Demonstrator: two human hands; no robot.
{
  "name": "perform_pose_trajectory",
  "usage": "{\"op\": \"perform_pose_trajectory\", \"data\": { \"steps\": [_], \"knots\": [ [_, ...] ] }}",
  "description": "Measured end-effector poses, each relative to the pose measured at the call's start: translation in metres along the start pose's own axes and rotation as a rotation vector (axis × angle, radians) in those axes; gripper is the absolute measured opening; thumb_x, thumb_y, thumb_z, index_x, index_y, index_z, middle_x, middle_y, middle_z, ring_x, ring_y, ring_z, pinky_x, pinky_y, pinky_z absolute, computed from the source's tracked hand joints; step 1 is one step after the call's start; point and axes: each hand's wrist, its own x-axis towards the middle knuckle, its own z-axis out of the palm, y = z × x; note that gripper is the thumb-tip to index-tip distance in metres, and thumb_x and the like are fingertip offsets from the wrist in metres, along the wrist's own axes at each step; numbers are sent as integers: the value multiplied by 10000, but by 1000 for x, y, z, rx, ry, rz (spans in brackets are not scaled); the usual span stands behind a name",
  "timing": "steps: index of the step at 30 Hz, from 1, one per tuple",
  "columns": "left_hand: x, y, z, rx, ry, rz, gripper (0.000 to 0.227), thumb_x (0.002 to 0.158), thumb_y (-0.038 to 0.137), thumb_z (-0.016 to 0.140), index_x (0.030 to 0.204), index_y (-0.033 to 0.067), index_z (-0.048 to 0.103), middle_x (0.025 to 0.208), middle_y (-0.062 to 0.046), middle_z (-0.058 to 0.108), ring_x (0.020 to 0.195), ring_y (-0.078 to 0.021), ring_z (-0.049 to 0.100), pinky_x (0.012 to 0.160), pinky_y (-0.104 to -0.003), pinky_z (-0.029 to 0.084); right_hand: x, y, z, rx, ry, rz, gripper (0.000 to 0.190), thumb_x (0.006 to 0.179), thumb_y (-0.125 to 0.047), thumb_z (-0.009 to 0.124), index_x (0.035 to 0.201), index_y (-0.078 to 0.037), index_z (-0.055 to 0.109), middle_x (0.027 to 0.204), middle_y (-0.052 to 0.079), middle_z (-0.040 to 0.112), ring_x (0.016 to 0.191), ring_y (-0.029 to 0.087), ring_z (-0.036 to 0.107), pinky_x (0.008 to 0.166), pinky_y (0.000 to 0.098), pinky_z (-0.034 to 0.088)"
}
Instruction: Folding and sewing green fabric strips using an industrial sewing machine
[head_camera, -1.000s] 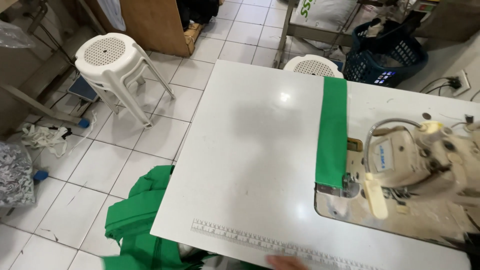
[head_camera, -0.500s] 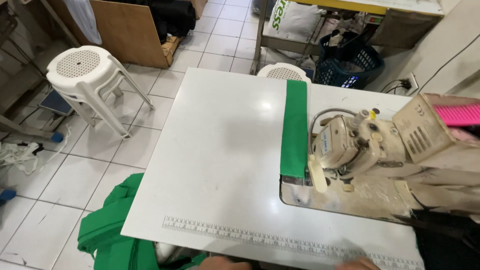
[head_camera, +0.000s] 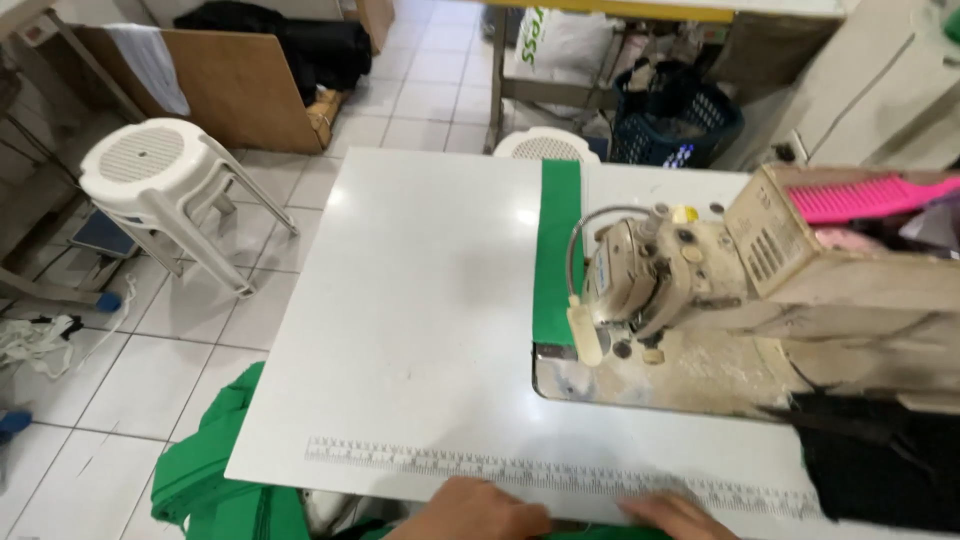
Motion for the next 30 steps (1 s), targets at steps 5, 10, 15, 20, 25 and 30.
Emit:
{"op": "perform_pose_trajectory", "data": {
  "steps": [5,10,15,20,25,30],
  "knots": [
    [28,59,-40,-21,45,166,288,1080,311,482,1197,63,569,830,-105,686,599,-307,673,481,-467,463,11,45,60,-358,370,-536,310,848,-556,553,1017,-409,769,994,-207,777,971,1,750,885,202,536],
    [18,20,-52,44,99,33,213,937,348,731,868,161,653,833,-72,755,761,-322,722,688,-436,534,51,104,7,-105,568,-1075,207,793,-350,757,950,-316,888,967,-83,896,894,114,830,879,250,571],
    [29,-1,-63,-173,459,68,97,947,223,715,960,142,767,839,4,711,675,-153,646,579,-286,523,13,63,-6,10,402,-1106,285,925,-226,661,1133,-141,837,1176,31,756,1118,203,745,930,356,572],
    [66,16,-33,-132,266,171,122,998,233,665,1046,136,721,849,-38,636,721,-259,655,594,-377,485,7,42,23,-27,360,-1086,421,918,-351,668,1310,-196,662,1126,14,728,1045,181,697,859,355,528],
    [70,16,-46,-270,312,43,249,963,158,698,1209,142,659,889,-48,653,684,-201,569,622,-325,444,29,57,24,68,428,-1072,198,935,-236,661,1019,-124,802,867,13,784,779,164,750,654,322,549],
    [71,1,-33,-346,364,147,338,965,-90,503,1161,91,709,917,-73,593,761,-210,585,611,-302,455,28,55,23,57,412,-1032,407,995,-233,546,1373,-210,696,827,4,672,705,152,636,669,282,486]
  ]
}}
